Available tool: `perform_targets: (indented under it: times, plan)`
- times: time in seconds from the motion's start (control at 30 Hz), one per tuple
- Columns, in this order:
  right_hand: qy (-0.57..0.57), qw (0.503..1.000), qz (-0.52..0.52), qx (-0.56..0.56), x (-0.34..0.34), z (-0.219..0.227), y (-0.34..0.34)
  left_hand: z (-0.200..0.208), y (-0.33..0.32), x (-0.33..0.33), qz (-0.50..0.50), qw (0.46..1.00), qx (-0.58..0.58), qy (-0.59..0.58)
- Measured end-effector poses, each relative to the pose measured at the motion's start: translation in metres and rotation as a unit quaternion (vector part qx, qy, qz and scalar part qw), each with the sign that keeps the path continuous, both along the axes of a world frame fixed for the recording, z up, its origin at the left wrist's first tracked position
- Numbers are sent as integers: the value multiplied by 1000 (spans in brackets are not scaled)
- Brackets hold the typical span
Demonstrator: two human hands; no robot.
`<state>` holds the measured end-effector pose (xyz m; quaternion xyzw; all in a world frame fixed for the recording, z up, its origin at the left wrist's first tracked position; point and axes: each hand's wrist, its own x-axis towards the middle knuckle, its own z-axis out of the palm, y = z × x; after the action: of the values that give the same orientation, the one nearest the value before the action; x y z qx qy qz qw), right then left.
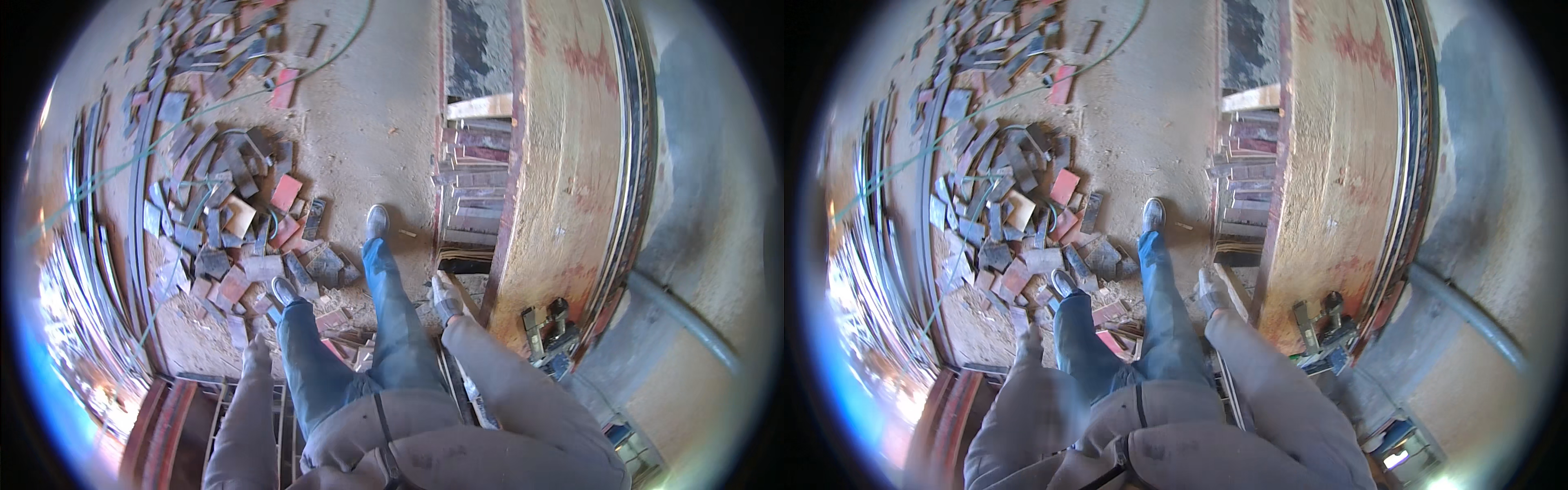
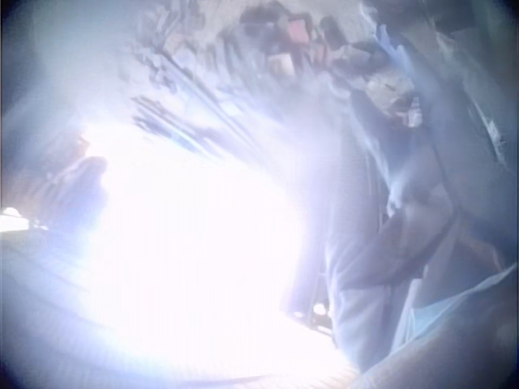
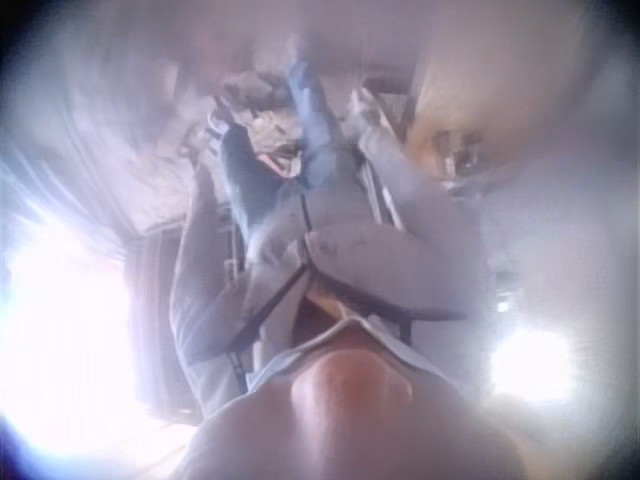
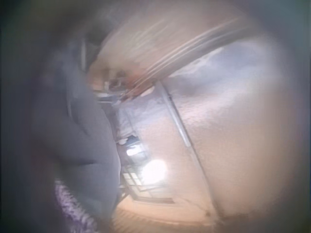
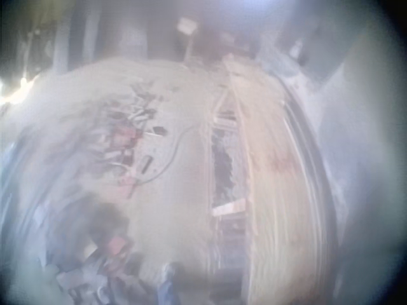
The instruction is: The person picks up wooden planks from a pile, places them on a workbench, and uses a clamp to hold them. They then handle additional planks, stacking and arranging them on the bench.
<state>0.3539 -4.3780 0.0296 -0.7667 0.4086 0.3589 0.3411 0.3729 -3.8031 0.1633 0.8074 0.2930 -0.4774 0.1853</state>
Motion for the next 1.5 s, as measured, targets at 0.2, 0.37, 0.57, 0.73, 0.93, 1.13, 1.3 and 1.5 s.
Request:
perform_targets:
  times: [0.2, 0.37, 0.57, 0.73, 0.93, 1.13, 1.3, 1.5]
  plan:
    - [-466, 599, 648, -54, 76, 4, -41, 68, 13, -223, 60, 988, 95, 111]
    - [189, 633, 728, -181, 171, 63, 64, 72, -29, -345, 161, 986, 34, 41]
    - [429, 873, 3, 233, 190, 127, 340, 30, 97, -425, 776, 612, -65, -139]
    - [44, 835, 505, 213, 110, 152, 588, 2, 267, -438, 800, 534, -73, -262]
    - [29, 675, 682, 281, 83, 74, 826, 5, 483, -460, 758, 534, -7, -374]
    - [110, 532, 830, 129, 74, 34, 1083, 57, 671, -512, 341, 930, -33, 132]
    - [197, 733, 566, 322, 60, 129, 1310, 75, 733, -519, 493, 830, -195, 172]
    - [-92, 628, 702, 323, 13, 198, 1612, 43, 909, -461, 681, 726, -89, -38]
